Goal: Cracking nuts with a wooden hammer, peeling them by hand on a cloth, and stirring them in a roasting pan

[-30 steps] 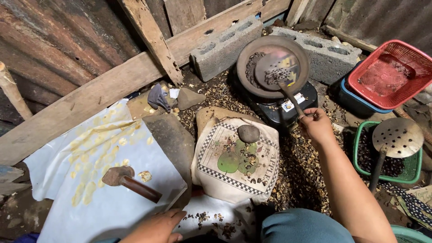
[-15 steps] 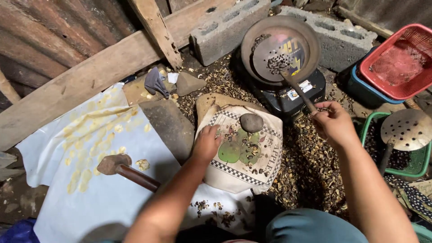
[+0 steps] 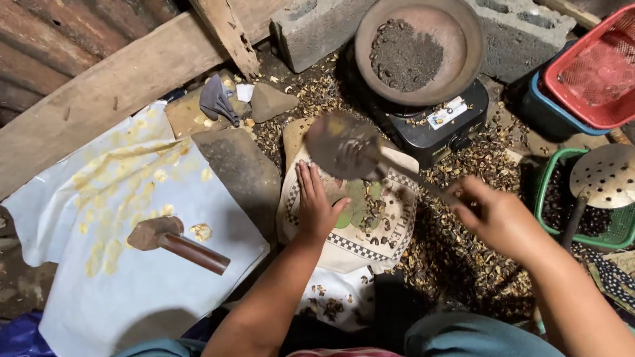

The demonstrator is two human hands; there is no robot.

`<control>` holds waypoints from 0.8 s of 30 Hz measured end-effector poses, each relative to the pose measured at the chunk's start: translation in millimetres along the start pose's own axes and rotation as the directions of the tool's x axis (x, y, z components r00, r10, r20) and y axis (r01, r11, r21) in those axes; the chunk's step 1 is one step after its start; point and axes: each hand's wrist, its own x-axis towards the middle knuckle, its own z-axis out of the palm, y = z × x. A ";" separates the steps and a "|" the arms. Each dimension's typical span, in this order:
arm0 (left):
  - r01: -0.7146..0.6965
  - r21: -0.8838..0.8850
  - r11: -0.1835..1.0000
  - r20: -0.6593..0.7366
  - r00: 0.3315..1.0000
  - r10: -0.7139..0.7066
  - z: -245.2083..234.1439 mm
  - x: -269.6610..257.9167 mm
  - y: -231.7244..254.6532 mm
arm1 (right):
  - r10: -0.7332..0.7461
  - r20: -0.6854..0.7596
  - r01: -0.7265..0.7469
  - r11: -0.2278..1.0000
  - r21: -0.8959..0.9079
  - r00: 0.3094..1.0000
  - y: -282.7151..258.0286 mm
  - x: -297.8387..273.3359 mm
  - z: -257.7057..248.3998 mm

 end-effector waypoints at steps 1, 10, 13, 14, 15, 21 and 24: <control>0.020 0.004 1.000 0.028 0.999 -0.020 -0.5 2.3 -0.8 | -0.118 -0.042 0.111 0.985 -0.130 0.992 5.9 1.0 4.0; -0.109 -0.181 0.977 0.089 0.988 0.127 -17.3 9.7 7.1 | -0.119 -0.420 0.207 0.963 0.170 0.900 13.0 93.7 -10.8; -0.127 -0.182 0.975 0.077 0.987 0.143 -20.4 13.7 10.5 | -0.243 -0.587 0.196 0.970 -0.143 0.773 31.0 127.1 2.4; -0.123 -0.191 0.974 0.068 0.988 0.138 -22.9 14.3 12.9 | -0.359 -0.628 0.090 0.904 -0.418 0.690 33.2 132.7 6.0; -0.115 -0.194 0.974 0.068 0.989 0.130 -14.7 10.8 5.0 | -0.363 -0.623 0.091 0.901 -0.424 0.693 26.9 140.1 17.3; -0.183 0.031 0.983 0.152 0.972 0.177 0.7 4.4 -8.6 | -0.814 -0.180 0.741 0.579 -0.341 0.553 -51.5 96.2 84.7; -0.077 -0.088 0.993 0.307 0.946 0.100 1.2 14.2 -15.8 | -0.832 -0.090 0.784 0.547 -0.294 0.547 -41.5 145.9 115.4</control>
